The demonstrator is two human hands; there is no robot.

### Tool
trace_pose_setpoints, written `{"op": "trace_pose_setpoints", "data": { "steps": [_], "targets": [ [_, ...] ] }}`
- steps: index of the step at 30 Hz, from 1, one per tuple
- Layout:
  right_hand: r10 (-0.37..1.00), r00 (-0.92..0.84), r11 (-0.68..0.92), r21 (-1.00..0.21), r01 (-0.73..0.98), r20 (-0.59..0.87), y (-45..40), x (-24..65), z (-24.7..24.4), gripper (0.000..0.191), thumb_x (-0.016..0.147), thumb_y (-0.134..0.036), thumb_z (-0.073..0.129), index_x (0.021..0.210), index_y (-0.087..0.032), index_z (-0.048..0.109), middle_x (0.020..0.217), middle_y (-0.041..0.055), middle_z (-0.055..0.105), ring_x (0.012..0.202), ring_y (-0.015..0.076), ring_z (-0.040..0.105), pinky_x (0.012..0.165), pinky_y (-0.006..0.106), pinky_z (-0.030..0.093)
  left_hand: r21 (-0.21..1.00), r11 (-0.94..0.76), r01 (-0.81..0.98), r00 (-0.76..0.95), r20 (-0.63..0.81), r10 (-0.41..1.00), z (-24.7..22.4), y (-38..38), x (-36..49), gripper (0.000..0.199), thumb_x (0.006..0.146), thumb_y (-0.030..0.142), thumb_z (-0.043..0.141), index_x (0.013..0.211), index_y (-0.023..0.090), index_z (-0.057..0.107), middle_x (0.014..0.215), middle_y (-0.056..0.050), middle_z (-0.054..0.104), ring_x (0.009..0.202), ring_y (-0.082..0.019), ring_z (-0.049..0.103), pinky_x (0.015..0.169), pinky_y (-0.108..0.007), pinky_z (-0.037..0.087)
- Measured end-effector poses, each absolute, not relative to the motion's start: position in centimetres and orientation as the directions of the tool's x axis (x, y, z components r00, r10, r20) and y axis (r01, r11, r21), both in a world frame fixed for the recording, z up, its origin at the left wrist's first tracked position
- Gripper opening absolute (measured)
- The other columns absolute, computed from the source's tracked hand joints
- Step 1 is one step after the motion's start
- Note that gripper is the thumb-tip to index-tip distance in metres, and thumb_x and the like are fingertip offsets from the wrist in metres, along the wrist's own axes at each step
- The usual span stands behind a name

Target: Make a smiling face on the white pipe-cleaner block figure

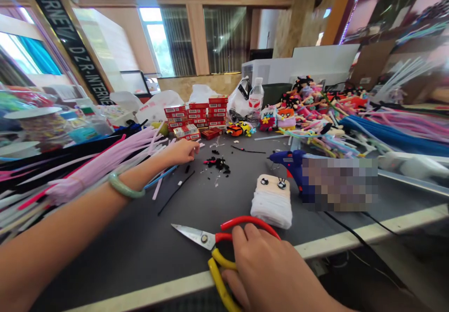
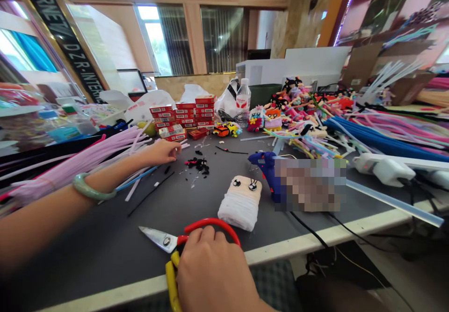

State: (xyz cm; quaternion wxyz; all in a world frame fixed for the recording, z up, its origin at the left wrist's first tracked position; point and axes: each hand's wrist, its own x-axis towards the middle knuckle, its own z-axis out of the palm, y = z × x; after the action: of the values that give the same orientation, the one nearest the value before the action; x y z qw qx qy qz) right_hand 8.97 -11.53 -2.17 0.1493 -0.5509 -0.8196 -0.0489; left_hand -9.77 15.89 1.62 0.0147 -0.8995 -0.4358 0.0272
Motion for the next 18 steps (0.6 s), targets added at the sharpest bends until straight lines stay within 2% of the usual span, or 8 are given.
{"op": "trace_pose_setpoints", "data": {
  "steps": [4, 6, 9, 12, 14, 16, 18],
  "targets": [
    [0.926, -0.344, 0.358, -0.070, 0.931, 0.158, -10.8, 8.3, -1.3, 0.023, 0.071, -0.009, 0.061, 0.092, -0.008, 0.069, 0.083, 0.0161, 0.071, 0.068, 0.0274, 0.069, 0.039, 0.028, 0.047, -0.109, -0.638, 0.762, 0.640, -0.024, 0.768, 1.7, 15.9, -9.4, 0.029, 0.091, 0.032, 0.056, 0.114, 0.015, 0.057, 0.113, -0.008, 0.061, 0.094, -0.021, 0.063, 0.080, -0.041, 0.054],
    [0.923, -0.350, 0.363, -0.063, 0.930, 0.159, -10.6, 8.1, -1.2, 0.019, 0.071, -0.009, 0.063, 0.089, -0.008, 0.069, 0.083, 0.0162, 0.070, 0.071, 0.0282, 0.068, 0.041, 0.029, 0.049, -0.127, -0.645, 0.754, 0.650, 0.007, 0.760, 2.0, 15.6, -9.0, 0.025, 0.090, 0.031, 0.057, 0.109, 0.014, 0.059, 0.105, -0.007, 0.064, 0.089, -0.019, 0.063, 0.078, -0.039, 0.054],
    [0.855, -0.385, 0.421, -0.030, 0.907, 0.348, -10.7, 8.4, -1.7, 0.011, 0.070, -0.013, 0.069, 0.080, -0.010, 0.068, 0.075, 0.0118, 0.068, 0.069, 0.0266, 0.065, 0.046, 0.031, 0.050, -0.133, -0.659, 0.740, 0.670, 0.070, 0.739, 2.7, 14.5, -7.9, 0.013, 0.084, 0.019, 0.058, 0.096, 0.015, 0.061, 0.086, -0.004, 0.067, 0.081, -0.019, 0.064, 0.073, -0.031, 0.050],
    [0.719, -0.405, 0.473, 0.028, 0.880, 0.565, -11.5, 9.7, -1.8, 0.009, 0.070, -0.017, 0.070, 0.077, -0.015, 0.064, 0.070, 0.0062, 0.066, 0.062, 0.0217, 0.062, 0.045, 0.028, 0.047, -0.115, -0.689, 0.715, 0.699, 0.111, 0.707, 3.4, 12.8, -6.6, 0.015, 0.077, 0.013, 0.053, 0.090, 0.017, 0.060, 0.079, -0.003, 0.068, 0.075, -0.018, 0.064, 0.066, -0.026, 0.045],
    [0.663, -0.431, 0.479, 0.096, 0.873, 0.613, -12.4, 11.6, -1.6, 0.005, 0.076, -0.018, 0.063, 0.074, -0.020, 0.059, 0.066, 0.0017, 0.063, 0.057, 0.0183, 0.060, 0.041, 0.026, 0.041, -0.094, -0.712, 0.696, 0.717, 0.126, 0.685, 3.7, 11.4, -6.1, 0.015, 0.076, 0.014, 0.051, 0.088, 0.018, 0.059, 0.077, -0.002, 0.069, 0.073, -0.018, 0.064, 0.063, -0.025, 0.043],
    [0.696, -0.373, 0.343, 0.172, 0.923, 0.613, -13.4, 14.3, -1.2, 0.022, 0.085, -0.020, 0.053, 0.064, -0.024, 0.050, 0.053, -0.0026, 0.053, 0.042, 0.0149, 0.052, 0.036, 0.027, 0.034, -0.068, -0.734, 0.676, 0.735, 0.139, 0.664, 4.0, 10.0, -6.0, 0.013, 0.076, 0.015, 0.051, 0.086, 0.019, 0.058, 0.079, -0.002, 0.069, 0.073, -0.017, 0.064, 0.065, -0.024, 0.043],
    [0.736, -0.324, 0.179, 0.290, 0.940, 0.595, -14.0, 17.6, -1.2, 0.027, 0.090, -0.023, 0.044, 0.063, -0.025, 0.048, 0.053, -0.0010, 0.051, 0.043, 0.0175, 0.054, 0.039, 0.029, 0.036, -0.033, -0.750, 0.660, 0.745, 0.154, 0.649, 4.2, 8.6, -6.0, 0.010, 0.077, 0.018, 0.051, 0.084, 0.018, 0.058, 0.078, -0.002, 0.069, 0.072, -0.017, 0.065, 0.066, -0.024, 0.042]
  ]
}}
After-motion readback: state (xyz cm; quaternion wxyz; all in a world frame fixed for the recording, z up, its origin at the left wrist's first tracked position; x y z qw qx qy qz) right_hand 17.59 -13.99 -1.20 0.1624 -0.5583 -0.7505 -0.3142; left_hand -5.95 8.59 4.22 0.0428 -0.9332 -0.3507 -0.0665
